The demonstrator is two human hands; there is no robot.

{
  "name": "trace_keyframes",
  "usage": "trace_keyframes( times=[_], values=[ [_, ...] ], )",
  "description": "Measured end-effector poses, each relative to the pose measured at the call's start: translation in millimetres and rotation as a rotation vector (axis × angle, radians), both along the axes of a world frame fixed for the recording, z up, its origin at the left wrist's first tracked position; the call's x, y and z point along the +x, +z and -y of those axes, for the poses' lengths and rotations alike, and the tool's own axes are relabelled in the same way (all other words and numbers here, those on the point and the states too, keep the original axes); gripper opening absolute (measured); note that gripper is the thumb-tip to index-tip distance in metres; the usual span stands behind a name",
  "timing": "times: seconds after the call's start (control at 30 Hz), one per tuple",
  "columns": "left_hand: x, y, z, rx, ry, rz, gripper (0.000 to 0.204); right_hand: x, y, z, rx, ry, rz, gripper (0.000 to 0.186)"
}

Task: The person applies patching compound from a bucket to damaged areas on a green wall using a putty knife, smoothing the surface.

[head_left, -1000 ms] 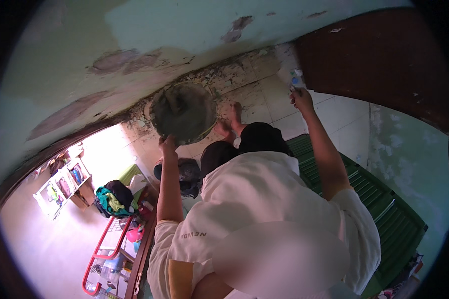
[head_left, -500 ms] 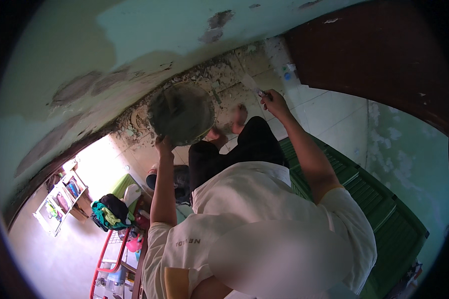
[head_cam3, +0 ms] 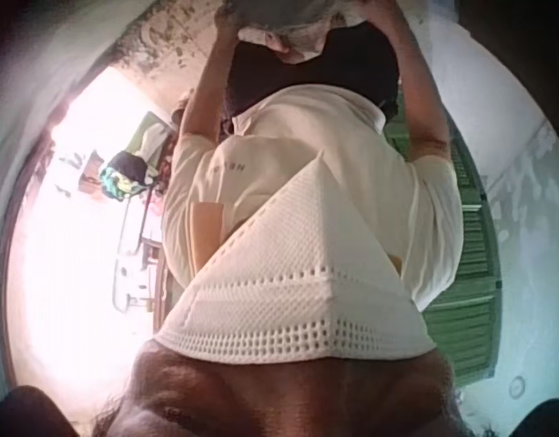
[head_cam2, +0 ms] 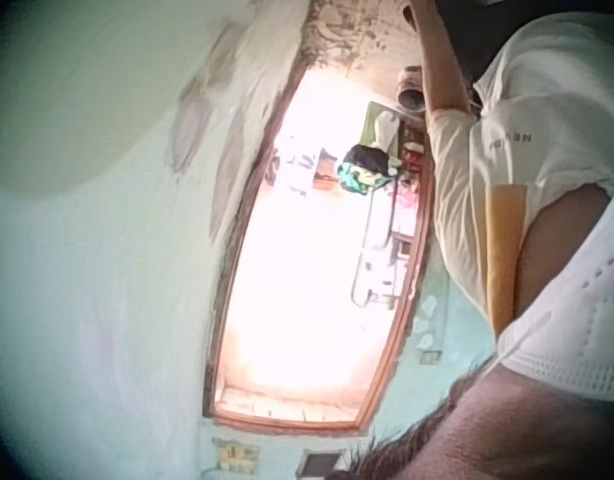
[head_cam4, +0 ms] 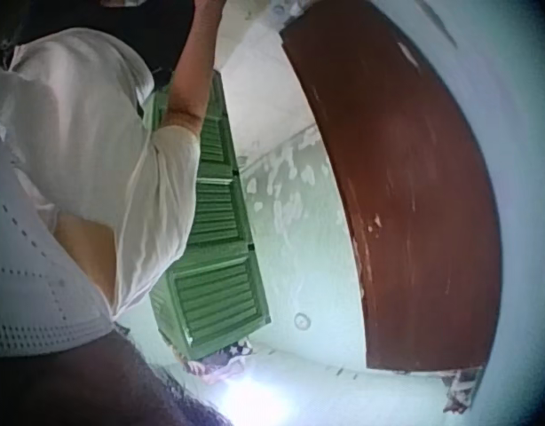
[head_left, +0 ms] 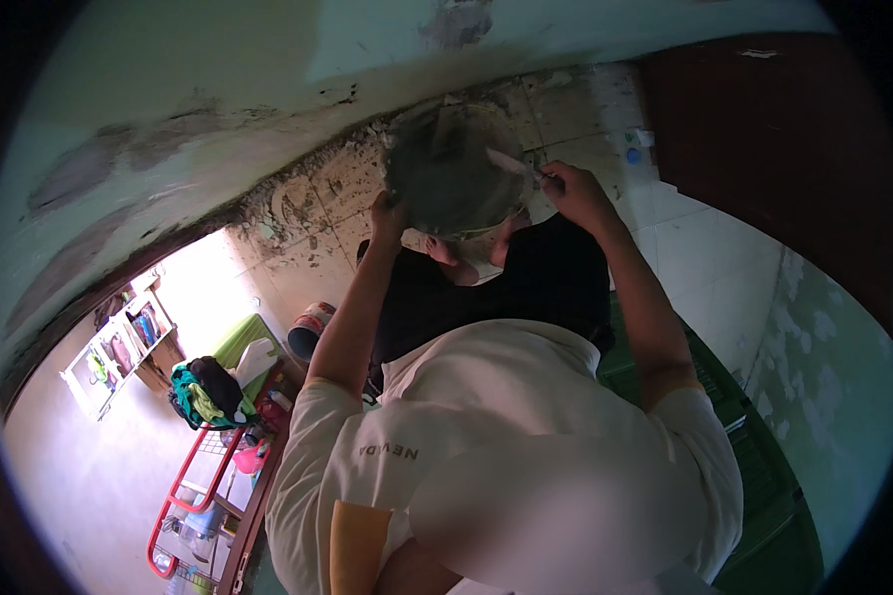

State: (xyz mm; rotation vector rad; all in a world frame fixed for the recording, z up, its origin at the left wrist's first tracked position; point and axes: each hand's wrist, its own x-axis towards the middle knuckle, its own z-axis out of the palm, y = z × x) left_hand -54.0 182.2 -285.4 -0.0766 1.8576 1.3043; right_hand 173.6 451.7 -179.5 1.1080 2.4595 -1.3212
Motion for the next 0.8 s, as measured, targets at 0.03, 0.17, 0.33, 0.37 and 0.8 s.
trace_keyframes(
  times=[0.03,0.17,0.33,0.37,0.8],
  values=[
    [2,-10,-6,0.055,0.002,-0.005,0.032,-5,-14,4,0.044,0.038,0.025,0.025],
    [9,-57,-24,0.058,-0.081,-0.018,0.031,-29,-78,16,0.215,0.163,0.124,0.023],
    [24,-134,-40,-0.013,-0.150,-0.243,0.028,-47,-175,-2,0.299,0.325,0.279,0.017],
    [25,-146,-43,-0.005,-0.180,-0.279,0.027,-50,-193,-8,0.311,0.373,0.327,0.017],
    [36,-228,-106,0.016,-0.304,-0.405,0.026,-58,-366,-35,0.421,0.456,0.487,0.020]
  ],
)
